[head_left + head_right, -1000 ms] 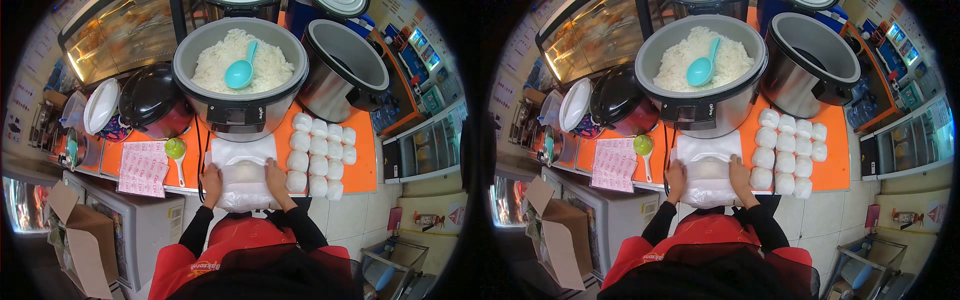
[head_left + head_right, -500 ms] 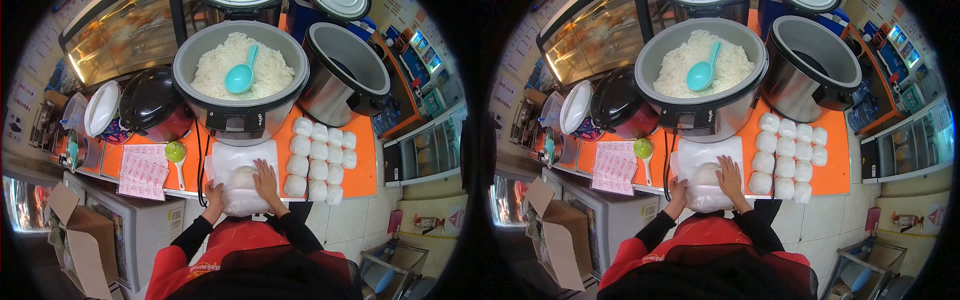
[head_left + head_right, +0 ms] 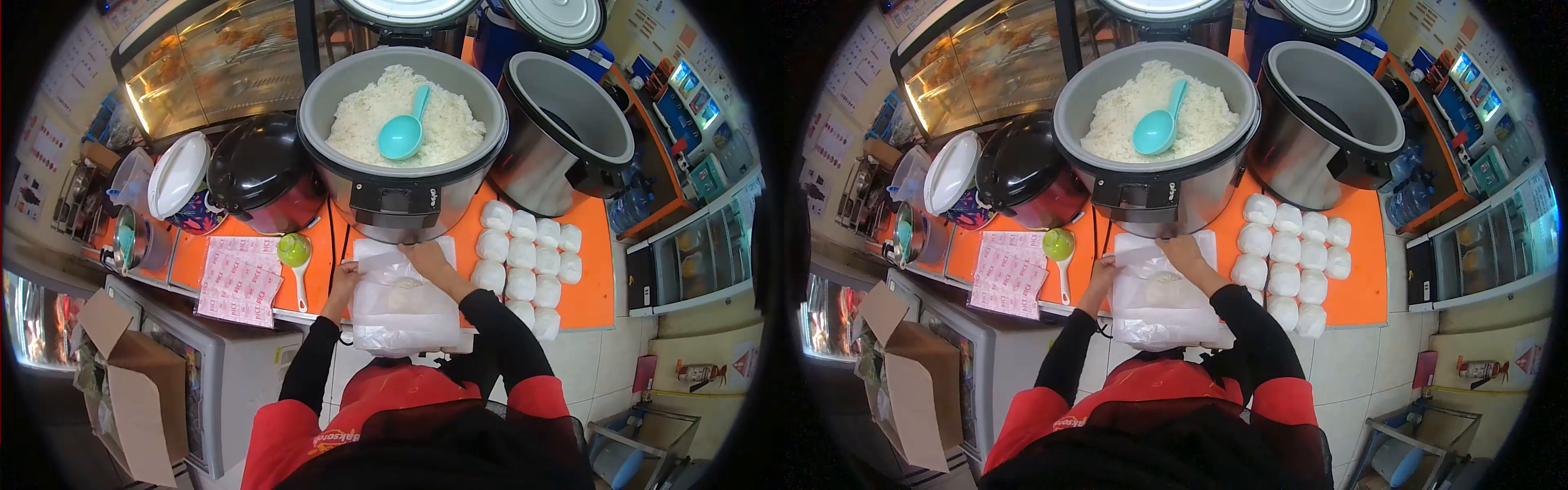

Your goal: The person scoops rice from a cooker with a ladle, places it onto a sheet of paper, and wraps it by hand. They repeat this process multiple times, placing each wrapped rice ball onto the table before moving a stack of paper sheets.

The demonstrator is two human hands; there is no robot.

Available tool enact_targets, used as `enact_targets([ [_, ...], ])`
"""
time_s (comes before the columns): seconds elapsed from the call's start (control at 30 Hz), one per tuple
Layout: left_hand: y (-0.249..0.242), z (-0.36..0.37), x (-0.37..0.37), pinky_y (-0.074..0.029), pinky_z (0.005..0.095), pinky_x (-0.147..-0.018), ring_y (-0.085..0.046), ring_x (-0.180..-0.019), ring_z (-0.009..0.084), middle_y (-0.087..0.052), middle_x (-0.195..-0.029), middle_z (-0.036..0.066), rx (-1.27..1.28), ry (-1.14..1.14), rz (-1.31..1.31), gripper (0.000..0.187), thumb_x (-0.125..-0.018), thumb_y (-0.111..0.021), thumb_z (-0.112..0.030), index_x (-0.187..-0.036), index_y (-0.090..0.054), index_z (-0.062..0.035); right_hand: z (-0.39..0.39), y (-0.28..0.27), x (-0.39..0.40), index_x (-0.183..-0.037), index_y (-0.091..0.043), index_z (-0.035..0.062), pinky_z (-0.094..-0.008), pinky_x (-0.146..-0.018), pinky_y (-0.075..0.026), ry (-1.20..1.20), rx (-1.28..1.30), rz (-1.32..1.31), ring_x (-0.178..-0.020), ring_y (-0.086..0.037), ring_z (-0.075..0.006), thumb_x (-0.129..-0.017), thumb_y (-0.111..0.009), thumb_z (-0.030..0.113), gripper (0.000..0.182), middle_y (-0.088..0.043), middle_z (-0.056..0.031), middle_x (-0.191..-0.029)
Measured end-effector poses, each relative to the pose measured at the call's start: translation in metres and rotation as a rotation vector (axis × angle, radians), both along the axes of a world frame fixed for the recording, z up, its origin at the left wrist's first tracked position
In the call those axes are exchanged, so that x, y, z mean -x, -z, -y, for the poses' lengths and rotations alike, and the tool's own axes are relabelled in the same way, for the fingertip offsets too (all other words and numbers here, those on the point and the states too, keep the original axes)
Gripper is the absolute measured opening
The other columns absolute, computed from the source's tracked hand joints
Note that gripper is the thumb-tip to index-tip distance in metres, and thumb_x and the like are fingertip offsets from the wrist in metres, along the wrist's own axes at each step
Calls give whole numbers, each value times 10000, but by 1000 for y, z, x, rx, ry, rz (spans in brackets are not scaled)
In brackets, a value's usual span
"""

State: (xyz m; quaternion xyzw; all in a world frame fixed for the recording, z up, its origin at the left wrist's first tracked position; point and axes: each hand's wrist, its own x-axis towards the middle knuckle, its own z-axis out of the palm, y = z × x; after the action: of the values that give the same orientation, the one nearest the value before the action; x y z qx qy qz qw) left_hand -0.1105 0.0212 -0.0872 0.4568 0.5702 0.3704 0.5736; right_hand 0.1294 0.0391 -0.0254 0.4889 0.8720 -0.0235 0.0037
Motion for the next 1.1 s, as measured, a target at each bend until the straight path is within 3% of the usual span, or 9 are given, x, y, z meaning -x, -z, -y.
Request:
enact_targets([
  [0.07,1,7,-5,-454,312,-730,-575,-849,191,-600,-989,114,-217,-164,-269,330,-739,-604,33,-1066,-573,9,0,-3,1,-1142,-519,116,-370,-585,-493,-3,-34,5,-713,-626,-233,-777,-540,104,365,-618,-102,-821],
  [0.13,-72,29,-40,-424,342,-804,-539,-977,240,-543,-1093,162,-563,-417,-624,475,-732,-582,48,-1195,-497,-22,7,-31,-2,-1077,-537,85,-363,-652,-483,-118,-116,-69,-800,-615,-227,-764,-566,103,315,-620,-91,-874],
  [0.2,-79,31,-47,-334,410,-951,-468,-1059,289,-471,-1139,177,-927,-37,-878,612,-707,-566,3,-1290,-395,-71,23,-79,-10,-1035,-536,73,-352,-718,-461,-347,-243,-228,-875,-589,-222,-742,-597,97,300,-610,-71,-905],
  [0.27,-107,27,-62,-297,453,-994,-504,-989,284,-510,-1083,150,-1255,342,-1055,576,-724,-542,-35,-1283,-404,-61,27,-47,-27,-977,-539,78,-342,-743,-433,-219,-188,-264,-887,-569,-221,-740,-575,76,240,-589,-60,-882],
  [0.4,-88,23,-55,-335,431,-982,-519,-945,253,-553,-989,74,-1170,552,-1080,501,-740,-504,-54,-1239,-460,-64,55,-48,-36,-910,-544,92,-346,-718,-415,18,-40,-426,-837,-543,-236,-707,-572,35,213,-545,-60,-807],
  [0.53,-61,68,-14,-394,385,-933,-527,-879,217,-548,-939,63,-1258,615,-943,370,-722,-519,-84,-1088,-561,-51,117,-30,-39,-863,-559,95,-368,-698,-413,132,-160,-526,-832,-544,-247,-683,-563,-4,205,-545,-66,-795],
  [0.63,-41,86,-6,-423,369,-906,-545,-903,233,-569,-953,79,-1065,685,-915,338,-700,-528,-73,-1033,-576,-35,140,7,-31,-853,-569,82,-385,-717,-422,249,-157,-649,-852,-548,-264,-661,-571,-21,218,-562,-72,-824],
  [0.93,-43,92,-5,-482,366,-822,-592,-908,284,-617,-940,119,-1084,483,-714,248,-729,-636,-59,-967,-601,4,156,6,-31,-946,-599,75,-366,-850,-446,256,-121,-677,-1016,-556,-256,-728,-629,74,220,-616,-84,-977],
  [1.1,-25,79,-22,-491,382,-739,-587,-817,299,-589,-881,138,-875,377,-810,493,-686,-680,-103,-1137,-503,-12,144,29,-26,-1005,-596,96,-369,-770,-445,381,-145,-543,-925,-558,-239,-717,-653,152,299,-596,-63,-946],
])
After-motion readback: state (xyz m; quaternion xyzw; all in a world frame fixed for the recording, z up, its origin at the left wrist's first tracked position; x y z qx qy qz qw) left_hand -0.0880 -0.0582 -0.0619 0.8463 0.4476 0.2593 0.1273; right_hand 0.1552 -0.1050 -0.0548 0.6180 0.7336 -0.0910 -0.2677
